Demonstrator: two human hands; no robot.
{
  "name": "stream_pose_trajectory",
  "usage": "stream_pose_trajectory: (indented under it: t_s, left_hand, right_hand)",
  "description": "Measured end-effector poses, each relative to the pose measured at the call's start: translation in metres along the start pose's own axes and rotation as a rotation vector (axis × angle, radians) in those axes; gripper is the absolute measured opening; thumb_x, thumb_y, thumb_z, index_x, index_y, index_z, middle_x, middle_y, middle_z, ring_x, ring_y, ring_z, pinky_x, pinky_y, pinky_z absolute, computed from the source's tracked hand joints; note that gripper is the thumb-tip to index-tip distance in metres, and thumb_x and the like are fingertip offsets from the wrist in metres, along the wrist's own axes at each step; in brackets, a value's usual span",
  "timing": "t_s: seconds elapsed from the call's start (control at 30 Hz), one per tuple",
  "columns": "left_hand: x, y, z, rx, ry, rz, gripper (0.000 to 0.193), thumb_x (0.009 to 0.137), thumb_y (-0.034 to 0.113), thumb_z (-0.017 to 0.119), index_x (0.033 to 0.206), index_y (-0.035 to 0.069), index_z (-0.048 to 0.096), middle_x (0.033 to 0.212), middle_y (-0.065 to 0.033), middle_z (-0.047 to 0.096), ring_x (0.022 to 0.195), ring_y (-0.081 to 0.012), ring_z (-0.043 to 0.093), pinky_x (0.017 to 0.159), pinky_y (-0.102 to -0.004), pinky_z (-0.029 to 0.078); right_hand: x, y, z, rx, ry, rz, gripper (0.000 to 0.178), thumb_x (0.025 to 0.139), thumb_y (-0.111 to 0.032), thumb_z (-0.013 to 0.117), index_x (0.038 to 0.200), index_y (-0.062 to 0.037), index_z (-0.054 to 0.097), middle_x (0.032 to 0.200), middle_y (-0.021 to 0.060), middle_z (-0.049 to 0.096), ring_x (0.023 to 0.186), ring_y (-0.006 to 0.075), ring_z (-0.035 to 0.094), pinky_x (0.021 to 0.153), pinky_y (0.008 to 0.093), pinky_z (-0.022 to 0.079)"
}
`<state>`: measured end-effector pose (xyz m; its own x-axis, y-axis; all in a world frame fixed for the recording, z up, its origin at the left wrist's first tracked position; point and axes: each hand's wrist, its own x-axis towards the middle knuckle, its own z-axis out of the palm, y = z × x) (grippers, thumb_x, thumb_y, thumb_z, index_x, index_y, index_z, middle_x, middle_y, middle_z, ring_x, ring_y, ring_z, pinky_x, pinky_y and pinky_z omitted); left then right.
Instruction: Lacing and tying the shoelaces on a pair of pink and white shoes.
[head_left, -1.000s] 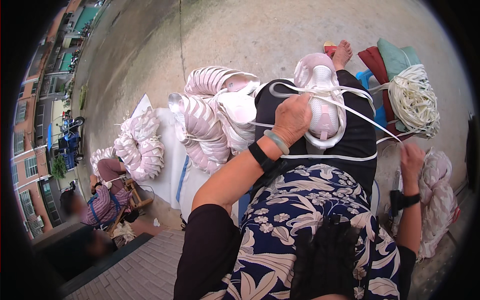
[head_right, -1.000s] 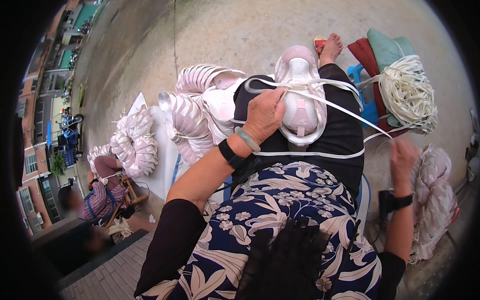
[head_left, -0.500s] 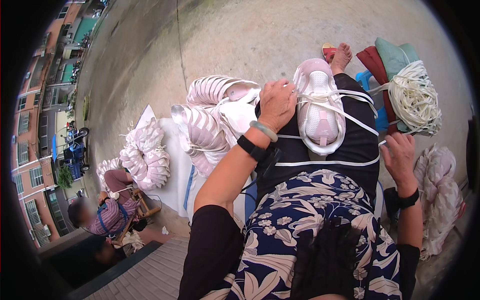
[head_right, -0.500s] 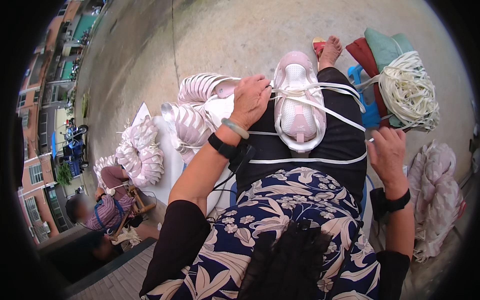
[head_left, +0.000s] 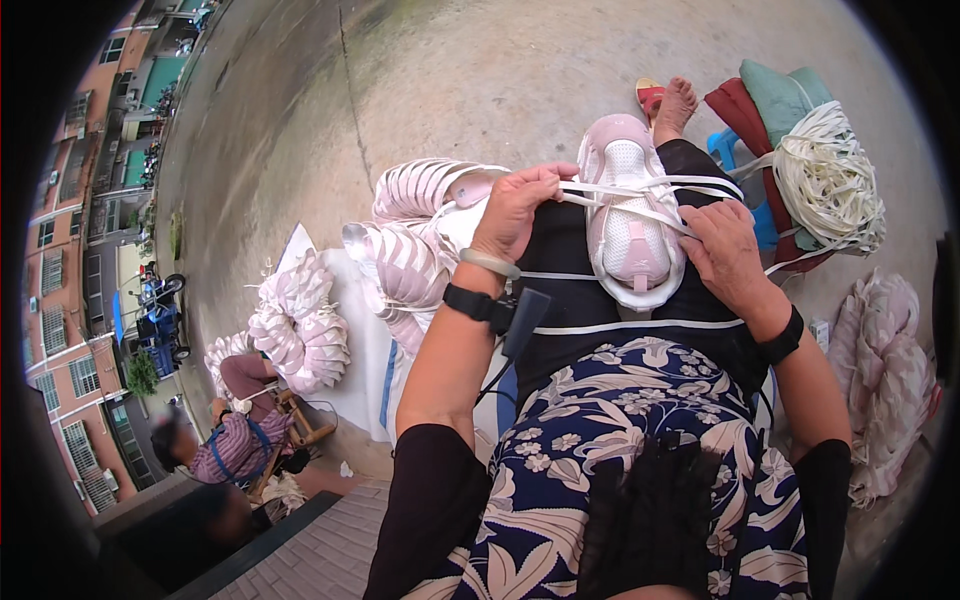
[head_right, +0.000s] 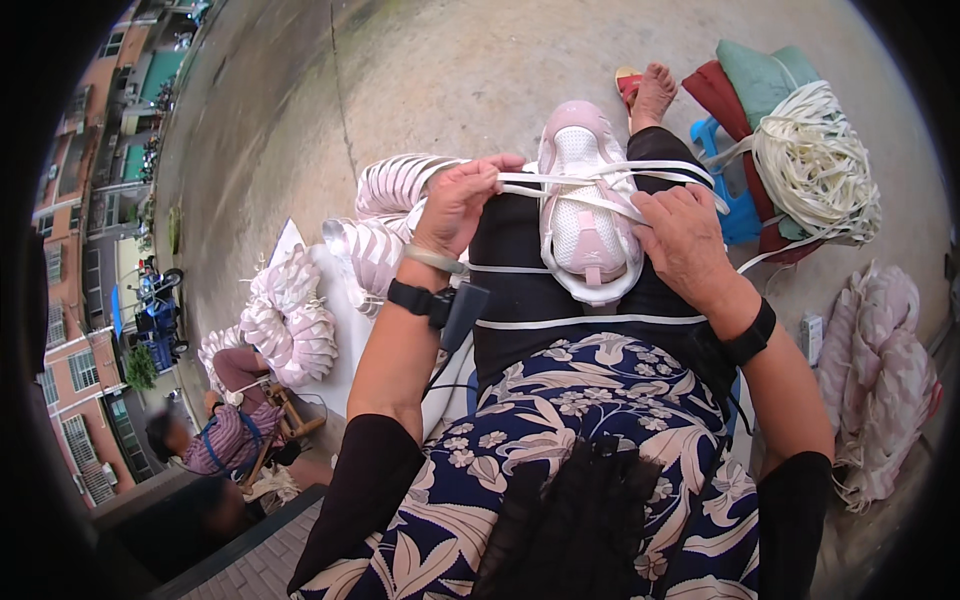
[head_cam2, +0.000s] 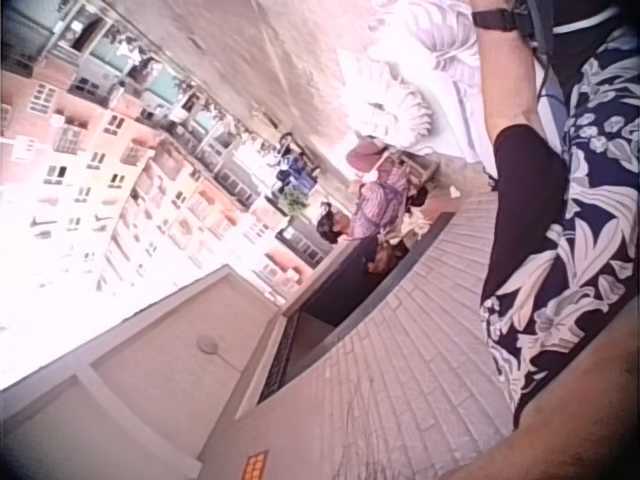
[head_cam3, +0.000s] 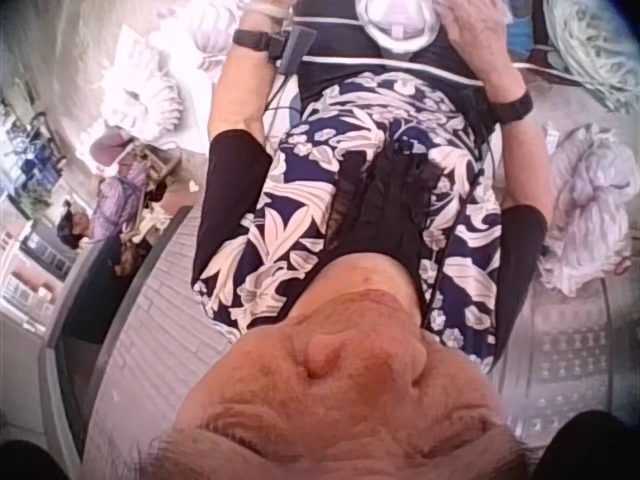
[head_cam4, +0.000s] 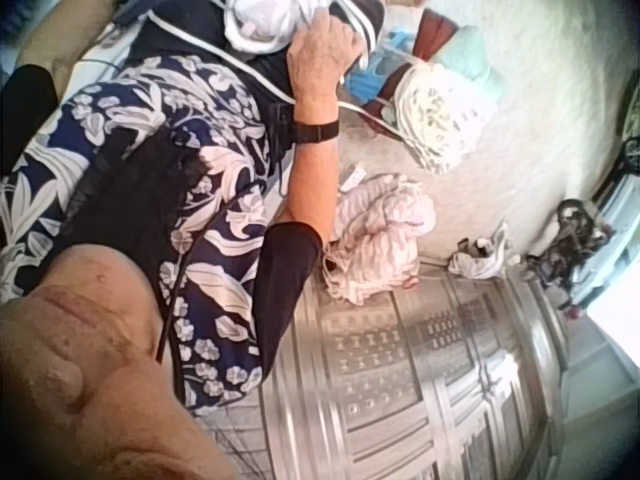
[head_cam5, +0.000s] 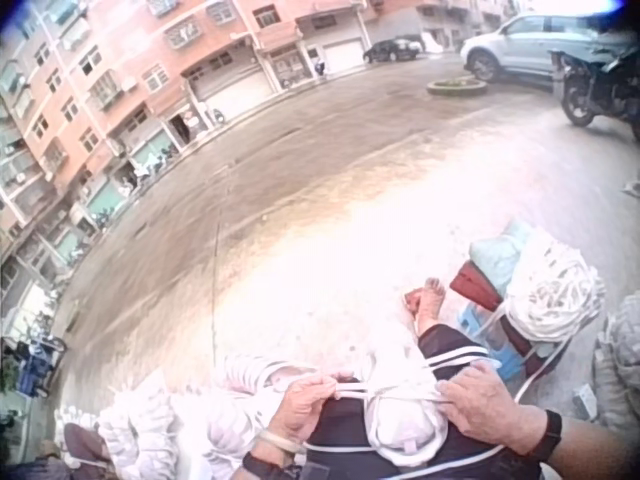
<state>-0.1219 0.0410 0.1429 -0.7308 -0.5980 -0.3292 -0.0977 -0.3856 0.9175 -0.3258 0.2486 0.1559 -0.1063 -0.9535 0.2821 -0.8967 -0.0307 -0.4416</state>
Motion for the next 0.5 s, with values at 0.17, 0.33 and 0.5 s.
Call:
stream_pose_trajectory:
  t_s: [0.17, 0.33, 0.5]
  left_hand:
    - [-0.004, 0.005, 0.008, -0.093, -0.112, -0.051, 0.021, 0.086, 0.015, 0.054, 0.075, -0.003, 0.059, 0.104, -0.0170, 0.062, 0.094, -0.0175, 0.057, 0.085, -0.0273, 0.042]
    - [0.002, -0.006, 0.015, 0.036, -0.060, -0.088, 0.036, 0.093, 0.028, 0.049, 0.083, -0.004, 0.063, 0.091, -0.0113, 0.063, 0.087, -0.0139, 0.055, 0.080, -0.0259, 0.042]
    - [0.009, -0.024, 0.030, 0.398, 0.048, 0.001, 0.044, 0.093, 0.040, 0.049, 0.078, 0.000, 0.063, 0.081, -0.0035, 0.058, 0.080, -0.0120, 0.051, 0.078, -0.0263, 0.039]
  right_hand:
    - [0.006, -0.004, 0.002, 0.227, -0.013, 0.114, 0.020, 0.077, -0.011, 0.064, 0.096, -0.0050, 0.058, 0.082, 0.0101, 0.057, 0.072, 0.0273, 0.055, 0.067, 0.0342, 0.042]
    - [-0.016, 0.007, -0.013, 0.639, 0.012, 0.428, 0.016, 0.083, -0.012, 0.059, 0.075, 0.0008, 0.056, 0.062, 0.0052, 0.051, 0.058, 0.0135, 0.047, 0.054, 0.0268, 0.037]
    - [-0.088, 0.046, -0.061, 0.601, -0.017, 0.668, 0.020, 0.088, -0.017, 0.056, 0.074, -0.0023, 0.055, 0.066, -0.0042, 0.046, 0.064, 0.0044, 0.039, 0.056, 0.0218, 0.032]
